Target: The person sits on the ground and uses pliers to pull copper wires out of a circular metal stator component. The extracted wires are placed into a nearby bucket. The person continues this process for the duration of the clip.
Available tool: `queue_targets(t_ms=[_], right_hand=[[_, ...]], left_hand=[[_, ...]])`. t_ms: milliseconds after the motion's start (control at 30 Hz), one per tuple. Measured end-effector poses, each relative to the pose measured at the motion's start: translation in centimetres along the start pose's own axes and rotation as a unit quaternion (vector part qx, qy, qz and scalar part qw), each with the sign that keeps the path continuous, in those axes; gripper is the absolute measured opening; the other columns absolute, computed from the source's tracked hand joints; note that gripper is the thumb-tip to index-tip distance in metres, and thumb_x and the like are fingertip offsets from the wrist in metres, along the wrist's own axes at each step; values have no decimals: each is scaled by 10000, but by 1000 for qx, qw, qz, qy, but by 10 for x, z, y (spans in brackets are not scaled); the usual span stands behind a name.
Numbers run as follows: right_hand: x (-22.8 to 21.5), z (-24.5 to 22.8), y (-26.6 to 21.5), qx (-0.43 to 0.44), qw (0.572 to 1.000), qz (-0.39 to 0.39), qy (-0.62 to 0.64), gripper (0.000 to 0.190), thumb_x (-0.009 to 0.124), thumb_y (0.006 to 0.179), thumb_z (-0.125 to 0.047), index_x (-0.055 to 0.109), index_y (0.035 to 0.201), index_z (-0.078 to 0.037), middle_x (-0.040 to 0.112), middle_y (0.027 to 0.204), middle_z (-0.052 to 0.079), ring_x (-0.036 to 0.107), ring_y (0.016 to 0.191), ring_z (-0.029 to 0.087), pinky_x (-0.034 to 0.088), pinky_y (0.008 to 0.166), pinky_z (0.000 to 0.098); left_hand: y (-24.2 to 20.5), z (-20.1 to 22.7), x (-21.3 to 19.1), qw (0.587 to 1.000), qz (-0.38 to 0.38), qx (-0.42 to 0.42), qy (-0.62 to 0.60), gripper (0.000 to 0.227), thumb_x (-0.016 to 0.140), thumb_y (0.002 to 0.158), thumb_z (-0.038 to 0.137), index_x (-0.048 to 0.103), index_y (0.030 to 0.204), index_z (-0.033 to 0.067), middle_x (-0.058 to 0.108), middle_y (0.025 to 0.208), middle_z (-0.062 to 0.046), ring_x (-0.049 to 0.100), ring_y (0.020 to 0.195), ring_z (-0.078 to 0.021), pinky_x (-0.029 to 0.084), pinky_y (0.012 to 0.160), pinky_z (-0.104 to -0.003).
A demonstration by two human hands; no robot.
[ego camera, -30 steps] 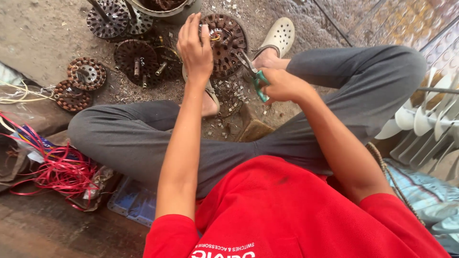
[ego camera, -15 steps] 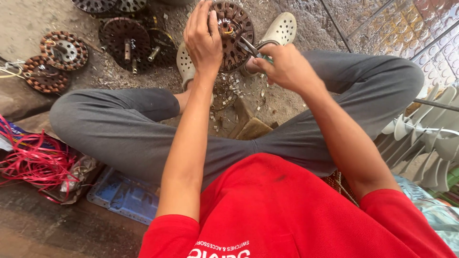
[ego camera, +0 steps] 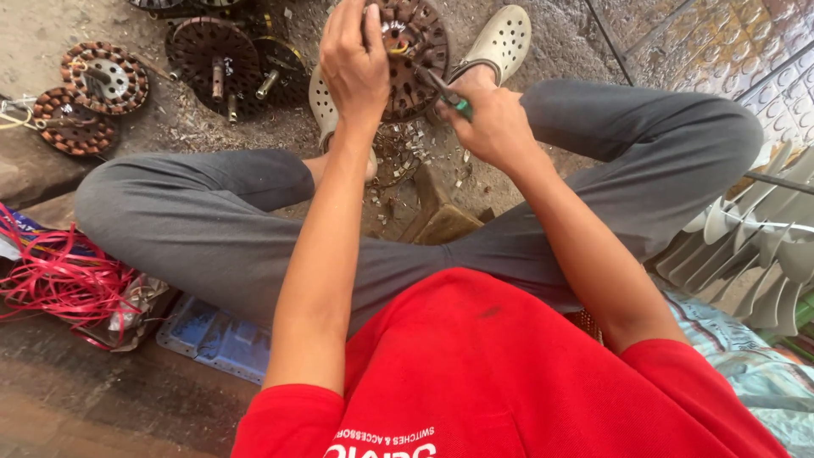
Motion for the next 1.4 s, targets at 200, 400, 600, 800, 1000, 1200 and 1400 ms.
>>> queue_targets(t_ms=[200, 400, 600, 800, 1000, 1200, 1400], right_hand=[[18, 20, 9, -59, 998, 19, -16, 393, 651, 850, -33, 696, 1237, 12, 621, 1084, 320, 652, 958, 432, 528, 868, 480], [33, 32, 11, 44, 994, -79, 56, 183, 639, 938, -125, 726, 1049, -8, 678, 832, 193, 669, 809, 307, 511, 782, 468], [39, 34, 15, 111, 936, -288, 168, 334, 701, 983, -292, 590, 809, -30, 552, 682, 99, 545, 585, 214, 492, 602, 421], [44, 1, -26, 105, 520, -446, 721, 359, 726, 898, -180, 550, 1189, -68, 553, 888, 64, 547, 709, 150, 465, 567, 288], [21, 0, -31, 55, 347, -404, 844, 611, 643, 1009, -279, 425, 1534, -55, 583, 894, 144, 632, 604, 196, 428, 414, 258], [14, 13, -16, -136, 981, 27, 136, 601, 825, 855, -276, 571, 1348, -46, 690, 1110, 192, 714, 928, 315, 600, 758, 410], [15, 12, -15, -5, 952, -76, 298, 554, 779, 878, -187, 569, 1376, -64, 712, 1211, 173, 745, 1035, 319, 594, 924, 451]], left_hand=[[-4, 4, -12, 999, 27, 38, -19, 297, 514, 1097, 260, 705, 1221, 70, 751, 1146, -125, 748, 1027, -297, 597, 933, -406], [-4, 0, -4, 999, 14, 37, -4, 316, 517, 1087, 270, 727, 1140, 41, 757, 1031, -123, 746, 940, -290, 606, 853, -419], [1, -9, 7, 998, -10, 46, 51, 328, 545, 1075, 298, 730, 983, 44, 746, 919, -125, 737, 851, -294, 590, 800, -434], [2, -10, 7, 998, -1, 59, 21, 372, 496, 1102, 329, 723, 1012, 49, 746, 964, -131, 738, 876, -286, 584, 829, -432], [1, -16, 10, 998, -41, 12, 45, 383, 508, 1080, 344, 730, 988, 47, 752, 949, -133, 744, 870, -297, 593, 823, -441], [-1, -16, 9, 999, -20, 25, 40, 404, 495, 1085, 378, 739, 1023, 61, 759, 978, -124, 748, 886, -288, 604, 822, -445], [2, -14, 10, 999, -23, 25, 40, 400, 501, 1080, 384, 745, 1024, 72, 764, 986, -121, 751, 893, -280, 597, 834, -448]])
Point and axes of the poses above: each hand's wrist, its own y-axis towards the middle knuckle, its own x-axis out of the palm, z = x × y, the point moved 6 cm from there along y, towards the middle knuckle
